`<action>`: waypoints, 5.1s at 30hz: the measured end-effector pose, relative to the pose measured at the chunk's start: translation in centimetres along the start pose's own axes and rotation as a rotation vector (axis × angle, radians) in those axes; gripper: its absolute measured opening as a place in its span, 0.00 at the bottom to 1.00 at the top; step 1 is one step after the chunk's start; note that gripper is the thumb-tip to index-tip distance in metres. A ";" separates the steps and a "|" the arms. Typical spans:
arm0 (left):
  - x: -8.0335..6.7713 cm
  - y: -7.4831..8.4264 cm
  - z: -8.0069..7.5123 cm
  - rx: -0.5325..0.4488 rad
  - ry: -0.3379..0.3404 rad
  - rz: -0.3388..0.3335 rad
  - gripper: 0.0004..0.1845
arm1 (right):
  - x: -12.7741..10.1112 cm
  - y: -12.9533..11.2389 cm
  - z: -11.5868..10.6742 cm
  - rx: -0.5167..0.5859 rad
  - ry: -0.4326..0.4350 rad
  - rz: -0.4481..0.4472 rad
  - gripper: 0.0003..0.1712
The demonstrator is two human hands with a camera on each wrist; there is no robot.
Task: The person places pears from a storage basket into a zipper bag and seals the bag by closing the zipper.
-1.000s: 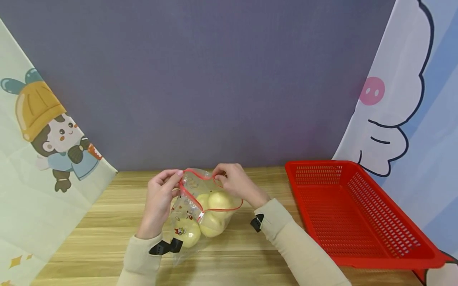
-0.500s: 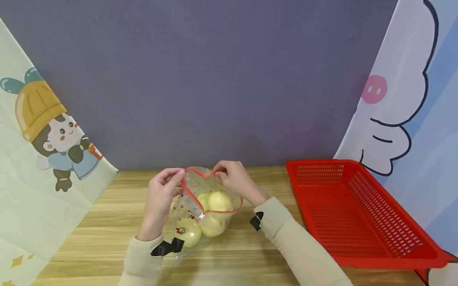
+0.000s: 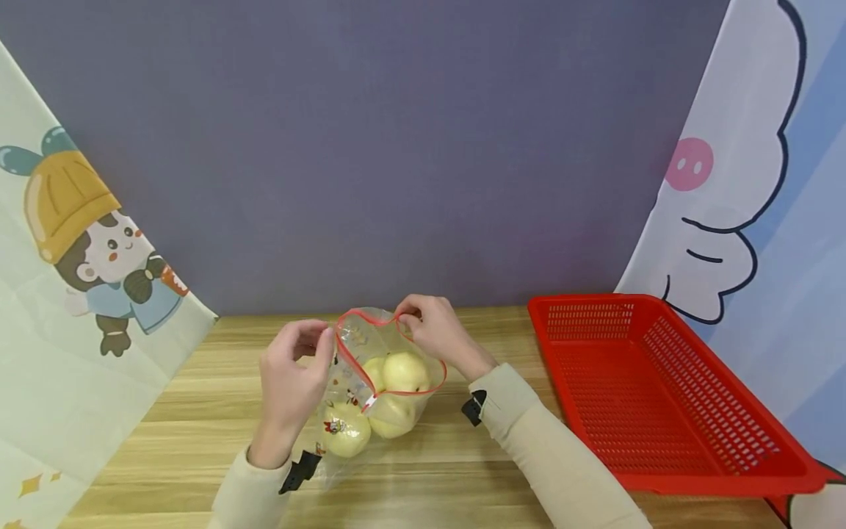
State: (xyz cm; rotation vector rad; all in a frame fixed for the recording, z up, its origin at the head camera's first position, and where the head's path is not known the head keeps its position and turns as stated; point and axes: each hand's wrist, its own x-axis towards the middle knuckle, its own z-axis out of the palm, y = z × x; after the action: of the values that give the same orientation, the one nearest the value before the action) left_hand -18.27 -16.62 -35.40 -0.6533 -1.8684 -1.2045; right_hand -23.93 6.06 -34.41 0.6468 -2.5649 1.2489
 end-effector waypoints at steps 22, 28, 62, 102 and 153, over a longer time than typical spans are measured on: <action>-3.2 0.8 0.7 0.300 -0.473 0.350 0.18 | -0.1 0.8 -0.9 -0.002 0.034 0.025 0.06; -2.9 0.3 1.1 0.232 -0.419 0.357 0.17 | -0.3 1.2 -1.2 -0.002 0.050 0.035 0.06; 1.6 0.4 -0.5 0.129 -0.091 0.344 0.13 | -2.0 0.9 -4.0 0.024 0.324 0.055 0.04; 4.3 -2.1 -1.2 0.055 -0.092 0.123 0.03 | -5.3 1.7 -8.2 -0.055 0.495 0.080 0.04; 2.0 -4.9 1.0 -0.206 0.043 -0.266 0.07 | -4.1 2.4 -8.2 -0.006 0.394 0.092 0.08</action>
State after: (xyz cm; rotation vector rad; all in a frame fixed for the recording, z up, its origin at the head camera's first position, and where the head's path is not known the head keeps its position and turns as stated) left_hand -23.46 -17.71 -36.37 -0.4937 -1.8516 -1.5861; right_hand -21.40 15.03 -32.52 0.2505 -2.2894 1.2508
